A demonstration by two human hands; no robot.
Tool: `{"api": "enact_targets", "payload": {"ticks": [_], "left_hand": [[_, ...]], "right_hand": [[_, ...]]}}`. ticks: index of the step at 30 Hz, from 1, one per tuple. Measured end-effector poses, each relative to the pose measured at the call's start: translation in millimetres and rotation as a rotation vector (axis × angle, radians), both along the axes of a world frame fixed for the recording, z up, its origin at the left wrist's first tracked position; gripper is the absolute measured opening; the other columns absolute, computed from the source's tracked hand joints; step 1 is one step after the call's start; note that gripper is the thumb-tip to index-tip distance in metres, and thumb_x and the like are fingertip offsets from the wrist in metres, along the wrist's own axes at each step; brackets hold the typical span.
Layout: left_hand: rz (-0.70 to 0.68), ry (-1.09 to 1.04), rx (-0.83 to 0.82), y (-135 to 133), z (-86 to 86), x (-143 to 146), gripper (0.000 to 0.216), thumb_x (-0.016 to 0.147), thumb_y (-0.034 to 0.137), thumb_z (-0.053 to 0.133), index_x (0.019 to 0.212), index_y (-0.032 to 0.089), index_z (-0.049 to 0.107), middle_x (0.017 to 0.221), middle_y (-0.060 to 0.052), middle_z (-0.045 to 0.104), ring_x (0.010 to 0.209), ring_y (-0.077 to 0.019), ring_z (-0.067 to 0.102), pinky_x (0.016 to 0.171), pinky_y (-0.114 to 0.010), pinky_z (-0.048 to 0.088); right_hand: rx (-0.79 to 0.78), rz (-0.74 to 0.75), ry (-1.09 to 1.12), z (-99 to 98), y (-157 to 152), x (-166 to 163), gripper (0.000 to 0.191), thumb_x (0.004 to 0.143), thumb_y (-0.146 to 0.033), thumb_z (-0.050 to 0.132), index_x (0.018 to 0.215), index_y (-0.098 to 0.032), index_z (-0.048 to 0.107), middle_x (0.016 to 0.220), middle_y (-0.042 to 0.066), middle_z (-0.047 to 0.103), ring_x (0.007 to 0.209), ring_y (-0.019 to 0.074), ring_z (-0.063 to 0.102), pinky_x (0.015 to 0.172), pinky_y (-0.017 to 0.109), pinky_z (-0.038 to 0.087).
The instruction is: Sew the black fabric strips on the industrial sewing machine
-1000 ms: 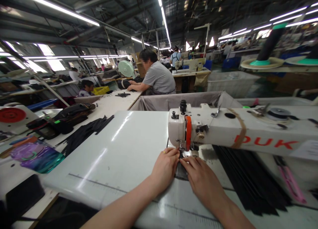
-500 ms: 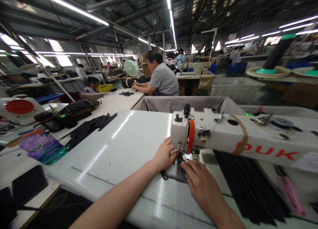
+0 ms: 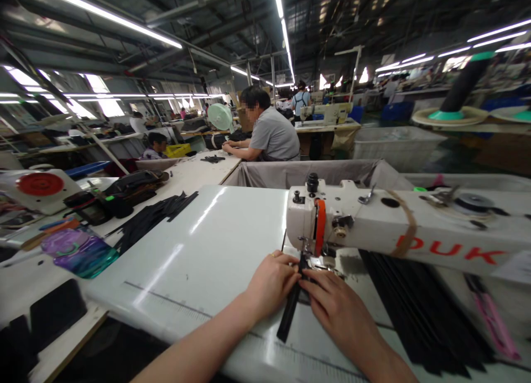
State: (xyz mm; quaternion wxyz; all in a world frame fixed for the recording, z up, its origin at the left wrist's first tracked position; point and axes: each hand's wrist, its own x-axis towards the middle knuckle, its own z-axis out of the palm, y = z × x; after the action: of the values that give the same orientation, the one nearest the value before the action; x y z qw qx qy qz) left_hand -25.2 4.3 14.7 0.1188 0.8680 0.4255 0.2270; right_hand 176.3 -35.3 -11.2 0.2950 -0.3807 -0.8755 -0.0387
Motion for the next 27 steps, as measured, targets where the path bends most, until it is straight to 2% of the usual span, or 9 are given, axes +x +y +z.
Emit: {"api": "enact_targets", "payload": {"ticks": [5, 11, 22, 27], "left_hand": [[-0.126, -0.116, -0.039, 2.0, -7.4, -4.2, 0.013, 0.089, 0.019, 0.062, 0.087, 0.019, 0.074, 0.109, -0.004, 0.072, 0.104, -0.0201, 0.062, 0.095, -0.034, 0.05], [-0.001, -0.136, -0.005, -5.9, -13.3, 11.6, 0.018, 0.093, 0.016, 0.054, 0.087, 0.017, 0.071, 0.105, -0.006, 0.071, 0.104, -0.0211, 0.061, 0.099, -0.037, 0.049], [0.022, -0.107, 0.001, -9.0, -11.1, 19.4, 0.023, 0.096, 0.015, 0.043, 0.09, 0.018, 0.065, 0.105, -0.007, 0.069, 0.103, -0.0206, 0.061, 0.096, -0.038, 0.05], [0.043, -0.097, -0.023, -10.4, -10.9, 21.8, 0.019, 0.095, 0.014, 0.046, 0.091, 0.017, 0.065, 0.108, -0.008, 0.068, 0.105, -0.0219, 0.06, 0.098, -0.039, 0.049]], "right_hand": [[-0.006, -0.008, 0.048, -0.6, 1.0, 0.3, 0.026, 0.094, -0.018, 0.049, 0.113, -0.022, 0.066, 0.114, 0.008, 0.066, 0.104, 0.0219, 0.063, 0.089, 0.039, 0.056], [0.021, -0.041, 0.072, -0.5, 1.2, 0.5, 0.024, 0.097, -0.019, 0.046, 0.111, -0.021, 0.065, 0.112, 0.008, 0.067, 0.103, 0.0215, 0.063, 0.089, 0.039, 0.055], [-0.002, -0.061, 0.034, 4.3, -2.3, -1.2, 0.031, 0.092, -0.011, 0.043, 0.116, -0.02, 0.061, 0.113, 0.008, 0.066, 0.103, 0.021, 0.062, 0.09, 0.038, 0.055], [-0.008, -0.059, 0.037, 4.4, -4.7, -2.3, 0.031, 0.09, -0.01, 0.044, 0.113, -0.02, 0.063, 0.109, 0.007, 0.067, 0.101, 0.0209, 0.062, 0.089, 0.037, 0.054]]}}
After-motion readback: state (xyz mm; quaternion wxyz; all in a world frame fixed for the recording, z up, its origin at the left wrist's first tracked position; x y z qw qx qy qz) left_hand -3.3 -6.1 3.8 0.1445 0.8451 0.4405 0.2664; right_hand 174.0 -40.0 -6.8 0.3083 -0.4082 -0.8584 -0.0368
